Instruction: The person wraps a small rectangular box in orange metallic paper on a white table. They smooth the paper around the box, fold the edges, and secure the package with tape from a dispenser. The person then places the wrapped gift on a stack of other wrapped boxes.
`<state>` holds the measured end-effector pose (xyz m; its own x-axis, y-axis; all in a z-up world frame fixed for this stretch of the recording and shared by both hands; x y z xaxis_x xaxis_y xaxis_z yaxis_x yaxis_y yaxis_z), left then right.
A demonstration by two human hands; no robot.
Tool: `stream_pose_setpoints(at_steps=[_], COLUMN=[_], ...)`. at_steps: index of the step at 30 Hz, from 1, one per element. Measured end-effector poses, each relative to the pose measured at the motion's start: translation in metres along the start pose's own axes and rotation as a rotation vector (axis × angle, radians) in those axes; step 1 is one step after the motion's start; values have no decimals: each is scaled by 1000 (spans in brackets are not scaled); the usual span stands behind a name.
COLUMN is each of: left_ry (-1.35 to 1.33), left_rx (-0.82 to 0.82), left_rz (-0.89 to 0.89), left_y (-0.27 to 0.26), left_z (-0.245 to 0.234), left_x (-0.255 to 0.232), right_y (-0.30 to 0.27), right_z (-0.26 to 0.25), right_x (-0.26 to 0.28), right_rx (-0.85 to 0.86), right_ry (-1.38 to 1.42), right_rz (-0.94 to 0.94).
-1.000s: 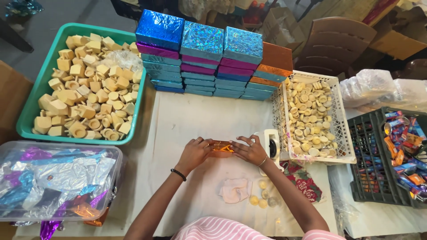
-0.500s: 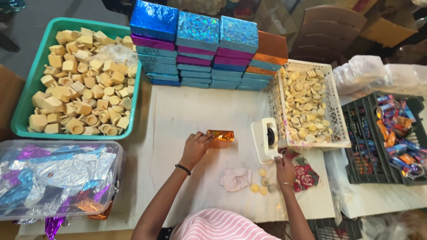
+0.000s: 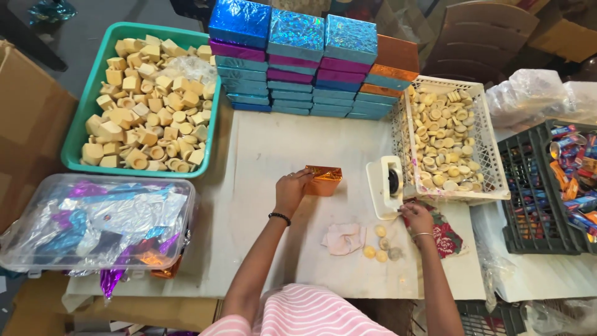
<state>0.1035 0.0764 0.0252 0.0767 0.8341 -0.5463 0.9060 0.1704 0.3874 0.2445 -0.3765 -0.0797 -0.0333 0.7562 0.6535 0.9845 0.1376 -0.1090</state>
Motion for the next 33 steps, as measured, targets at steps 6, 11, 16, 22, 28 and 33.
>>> stream_pose_setpoints(at_steps=[6,11,16,22,28,33], left_ry=[-8,-26,115,146,161,197], left_rx=[18,-1,18,23,25,44], left_rz=[-51,-39,-17,4,24,46], left_y=[-7,-12,-13,-17,-23,-26], left_z=[-4,-8,-2,0,1,7], left_x=[0,-7,-12,-16,-20,-18], right_y=[-13,-1,-52,-67,-59,-36], right_z=[23,34,-12,20,119,118], right_x=[-36,-92,44,50,136,271], right_rx=[147,89,-182,-31,434,429], right_ry=[836,444,-360,-693,47,-61], right_rz=[254,160,140,293,94,16])
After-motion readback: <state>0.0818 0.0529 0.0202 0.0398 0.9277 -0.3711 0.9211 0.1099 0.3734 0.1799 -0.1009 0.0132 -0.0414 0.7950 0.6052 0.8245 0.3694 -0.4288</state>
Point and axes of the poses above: each hand's wrist, its own y-axis towards the middle knuckle, its own z-axis out of the palm, x = y × z, the point moved 10 cm from there along y, towards the middle knuckle, and after that the axes turned 7 degrees about x, right-handed, at the moved point
